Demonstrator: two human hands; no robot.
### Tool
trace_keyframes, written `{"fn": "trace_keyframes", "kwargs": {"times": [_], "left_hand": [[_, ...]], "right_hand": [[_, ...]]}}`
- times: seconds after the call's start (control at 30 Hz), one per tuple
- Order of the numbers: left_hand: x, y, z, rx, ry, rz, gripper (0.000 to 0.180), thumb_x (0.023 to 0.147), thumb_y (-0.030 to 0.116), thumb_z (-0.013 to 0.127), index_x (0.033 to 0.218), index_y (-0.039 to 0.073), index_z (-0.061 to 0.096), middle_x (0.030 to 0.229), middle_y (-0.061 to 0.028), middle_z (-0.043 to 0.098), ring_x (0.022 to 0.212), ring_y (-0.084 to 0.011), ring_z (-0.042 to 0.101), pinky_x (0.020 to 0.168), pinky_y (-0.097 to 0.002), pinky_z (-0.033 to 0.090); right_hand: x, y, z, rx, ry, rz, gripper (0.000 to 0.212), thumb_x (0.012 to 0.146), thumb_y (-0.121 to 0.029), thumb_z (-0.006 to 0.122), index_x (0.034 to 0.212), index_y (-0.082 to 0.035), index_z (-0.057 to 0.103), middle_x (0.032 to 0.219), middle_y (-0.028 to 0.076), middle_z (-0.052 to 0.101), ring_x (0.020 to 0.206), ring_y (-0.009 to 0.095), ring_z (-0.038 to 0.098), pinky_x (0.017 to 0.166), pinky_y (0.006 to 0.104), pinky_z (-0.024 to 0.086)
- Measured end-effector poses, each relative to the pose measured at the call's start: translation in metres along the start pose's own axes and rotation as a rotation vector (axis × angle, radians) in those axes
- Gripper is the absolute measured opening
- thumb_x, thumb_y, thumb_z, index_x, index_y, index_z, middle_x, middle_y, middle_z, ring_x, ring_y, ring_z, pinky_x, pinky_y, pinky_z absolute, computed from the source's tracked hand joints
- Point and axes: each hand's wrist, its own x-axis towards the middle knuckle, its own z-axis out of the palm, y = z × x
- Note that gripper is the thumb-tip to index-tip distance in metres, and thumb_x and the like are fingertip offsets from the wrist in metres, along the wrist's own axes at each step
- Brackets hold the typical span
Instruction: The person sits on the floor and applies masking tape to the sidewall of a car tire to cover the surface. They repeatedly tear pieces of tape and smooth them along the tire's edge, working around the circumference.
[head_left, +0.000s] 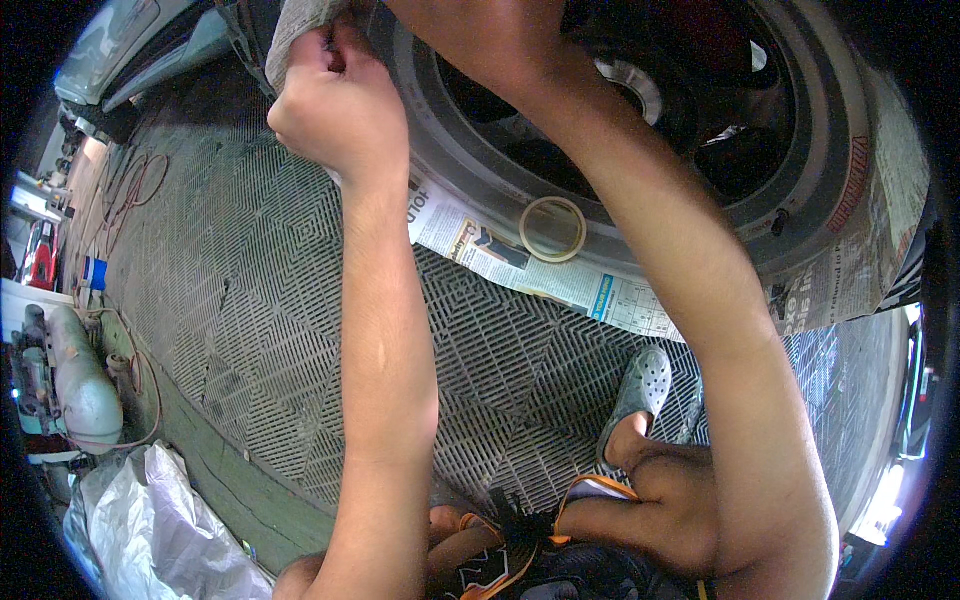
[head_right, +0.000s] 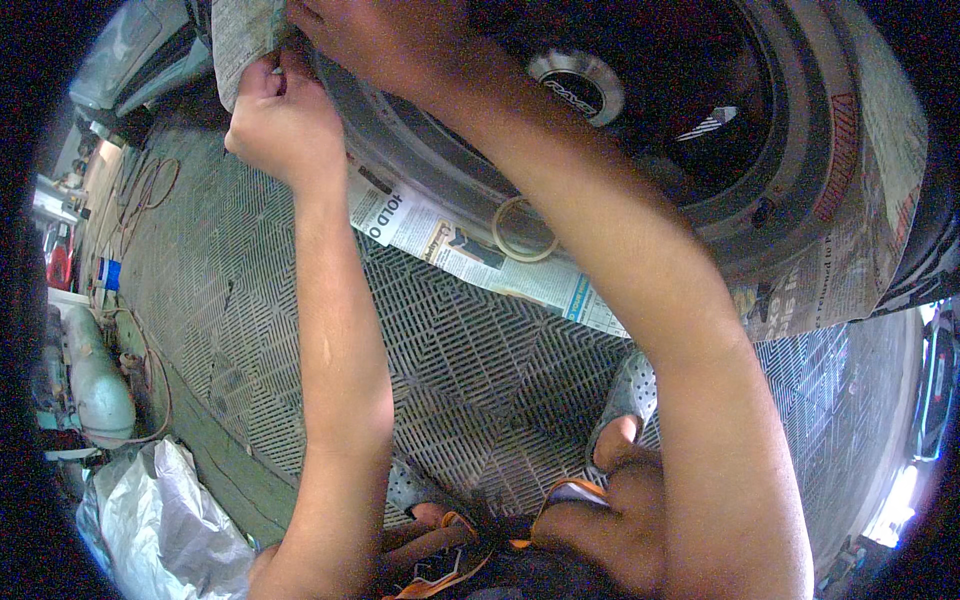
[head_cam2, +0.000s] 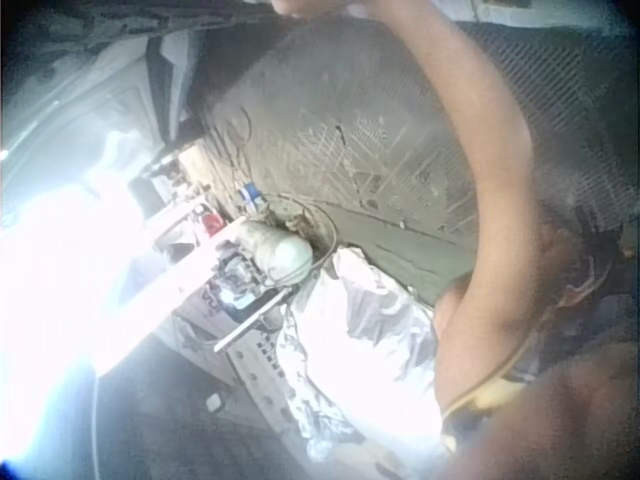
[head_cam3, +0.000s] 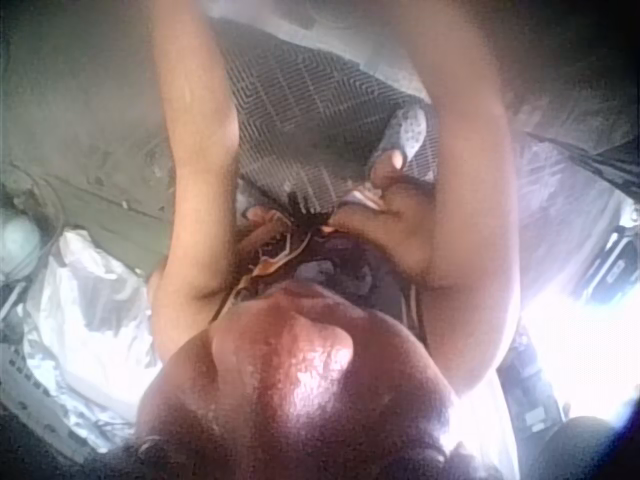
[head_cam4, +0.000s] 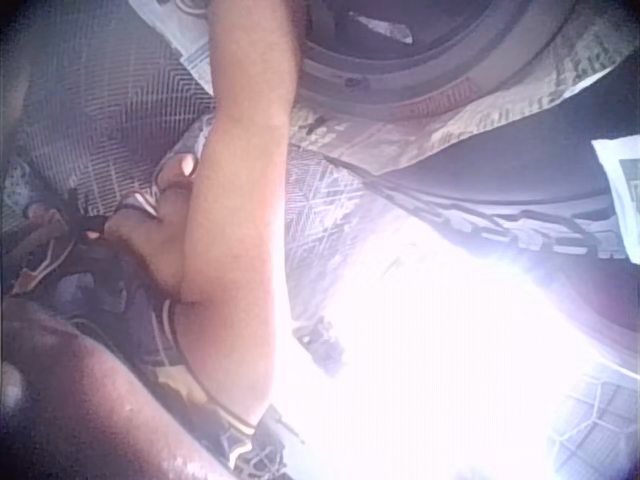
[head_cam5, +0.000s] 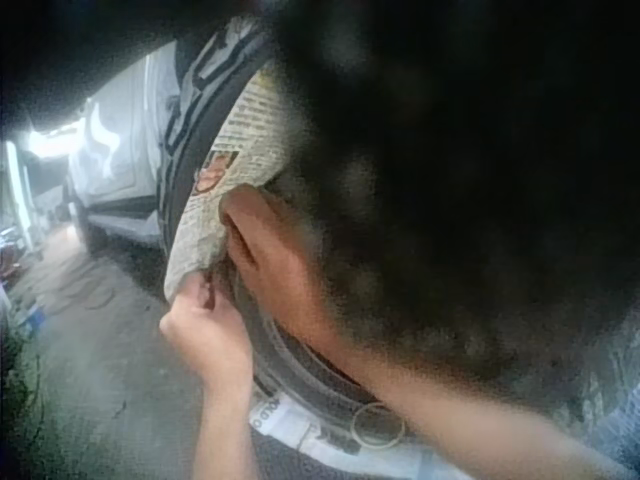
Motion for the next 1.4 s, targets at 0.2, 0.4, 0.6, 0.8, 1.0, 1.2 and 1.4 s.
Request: {"fn": "trace_keyframes", "kwargs": {"times": [0.2,0.4,0.6,0.8,1.0,1.2,1.4], "left_hand": [[-0.001,-0.002,0.000,0.031,-0.023,-0.004,0.017,0.086,0.020,0.076,0.079,0.005,0.073,0.065,-0.0129,0.070,0.061,-0.0367,0.071,0.059,-0.0458,0.055],[-0.004,0.000,0.001,0.112,-0.043,-0.022,0.020,0.085,0.026,0.079,0.084,0.006,0.077,0.070,-0.0152,0.072,0.062,-0.0337,0.071,0.060,-0.0433,0.055],[-0.001,-0.015,0.003,0.128,-0.027,0.009,0.020,0.085,0.028,0.079,0.084,0.007,0.077,0.071,-0.0145,0.073,0.065,-0.0354,0.072,0.062,-0.0437,0.056],[0.003,-0.008,0.000,0.169,-0.037,-0.024,0.021,0.084,0.028,0.080,0.083,0.007,0.077,0.071,-0.0149,0.073,0.066,-0.0363,0.072,0.061,-0.0447,0.055],[0.002,-0.008,0.001,0.264,-0.071,-0.029,0.023,0.083,0.031,0.081,0.083,0.008,0.078,0.072,-0.0168,0.073,0.069,-0.0394,0.072,0.062,-0.0474,0.056],[0.007,0.011,-0.010,0.297,-0.112,-0.127,0.027,0.081,0.036,0.081,0.086,0.010,0.082,0.075,-0.0201,0.073,0.071,-0.0434,0.072,0.065,-0.0506,0.057],[0.009,-0.007,-0.007,0.352,-0.104,-0.075,0.025,0.081,0.036,0.082,0.085,0.011,0.082,0.076,-0.0195,0.074,0.073,-0.0429,0.073,0.068,-0.0508,0.058]], "right_hand": [[-0.003,-0.001,0.001,-0.016,0.012,0.011,0.016,0.084,0.004,0.068,0.097,0.000,0.060,0.087,0.018,0.064,0.080,0.032,0.067,0.072,0.0396,0.051],[-0.007,0.005,0.003,-0.012,0.012,-0.002,0.017,0.083,0.002,0.070,0.098,-0.001,0.061,0.086,0.016,0.065,0.079,0.031,0.067,0.072,0.0390,0.051],[-0.002,-0.005,-0.003,-0.060,0.000,0.002,0.017,0.083,0.000,0.071,0.097,-0.003,0.063,0.085,0.015,0.065,0.078,0.029,0.066,0.072,0.0383,0.051],[0.001,-0.010,-0.007,-0.143,-0.035,0.027,0.019,0.081,-0.003,0.073,0.097,-0.004,0.064,0.086,0.014,0.066,0.078,0.029,0.066,0.074,0.0384,0.051],[-0.001,-0.005,-0.003,-0.159,-0.029,0.013,0.019,0.082,-0.007,0.074,0.097,-0.005,0.064,0.086,0.014,0.066,0.077,0.029,0.066,0.074,0.0376,0.051],[0.002,-0.011,-0.006,-0.194,-0.028,0.023,0.018,0.082,-0.006,0.073,0.097,-0.005,0.063,0.086,0.014,0.065,0.077,0.028,0.065,0.073,0.0381,0.050],[0.001,-0.009,-0.003,-0.173,-0.027,0.026,0.018,0.083,-0.005,0.073,0.099,-0.004,0.063,0.088,0.015,0.066,0.080,0.029,0.065,0.076,0.0385,0.050]]}}
